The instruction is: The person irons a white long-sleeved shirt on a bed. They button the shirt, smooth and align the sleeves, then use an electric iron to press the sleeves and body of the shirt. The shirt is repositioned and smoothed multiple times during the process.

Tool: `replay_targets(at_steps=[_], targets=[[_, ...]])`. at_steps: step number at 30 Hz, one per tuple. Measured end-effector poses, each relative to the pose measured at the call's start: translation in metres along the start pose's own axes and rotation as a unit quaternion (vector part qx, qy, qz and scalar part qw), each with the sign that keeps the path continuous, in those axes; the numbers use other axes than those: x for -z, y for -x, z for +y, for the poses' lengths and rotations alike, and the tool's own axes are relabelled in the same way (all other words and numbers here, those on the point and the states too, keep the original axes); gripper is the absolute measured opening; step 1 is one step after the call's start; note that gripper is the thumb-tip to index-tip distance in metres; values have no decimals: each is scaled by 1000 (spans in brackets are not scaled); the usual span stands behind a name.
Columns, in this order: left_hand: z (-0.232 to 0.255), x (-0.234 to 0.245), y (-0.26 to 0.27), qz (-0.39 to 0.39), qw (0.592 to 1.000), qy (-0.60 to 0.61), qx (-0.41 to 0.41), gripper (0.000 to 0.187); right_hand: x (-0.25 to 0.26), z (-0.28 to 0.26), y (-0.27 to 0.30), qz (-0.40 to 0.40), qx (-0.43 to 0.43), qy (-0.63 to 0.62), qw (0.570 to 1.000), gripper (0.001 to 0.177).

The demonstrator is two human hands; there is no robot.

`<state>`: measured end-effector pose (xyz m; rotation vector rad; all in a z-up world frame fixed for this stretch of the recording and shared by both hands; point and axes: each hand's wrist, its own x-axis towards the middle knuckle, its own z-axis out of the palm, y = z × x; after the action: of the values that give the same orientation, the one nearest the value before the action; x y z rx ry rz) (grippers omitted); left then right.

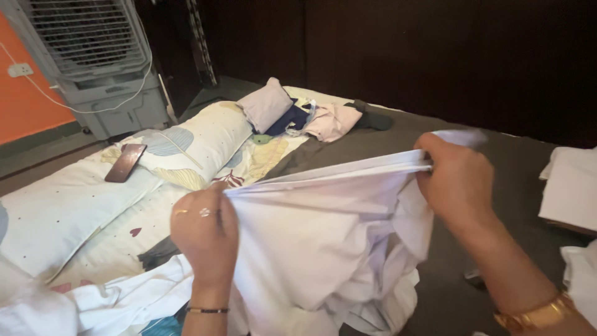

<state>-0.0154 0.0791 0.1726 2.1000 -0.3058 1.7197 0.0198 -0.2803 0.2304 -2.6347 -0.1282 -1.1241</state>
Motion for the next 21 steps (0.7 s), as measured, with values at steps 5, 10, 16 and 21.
replay_targets(at_steps=[5,10,16,21], targets=[[5,-7,73,-60,997,-19,47,6,-35,40,54,-247,-108,32,962,36],[8,-30,165,-511,845,-83,136,12,-123,110,169,-379,-108,-195,898,67],[37,-59,167,-483,871,-8,96,30,-169,140,204,-373,-58,-312,872,44],[107,-96,175,-388,890,231,67,24,-184,157,205,-443,-133,-343,818,16]])
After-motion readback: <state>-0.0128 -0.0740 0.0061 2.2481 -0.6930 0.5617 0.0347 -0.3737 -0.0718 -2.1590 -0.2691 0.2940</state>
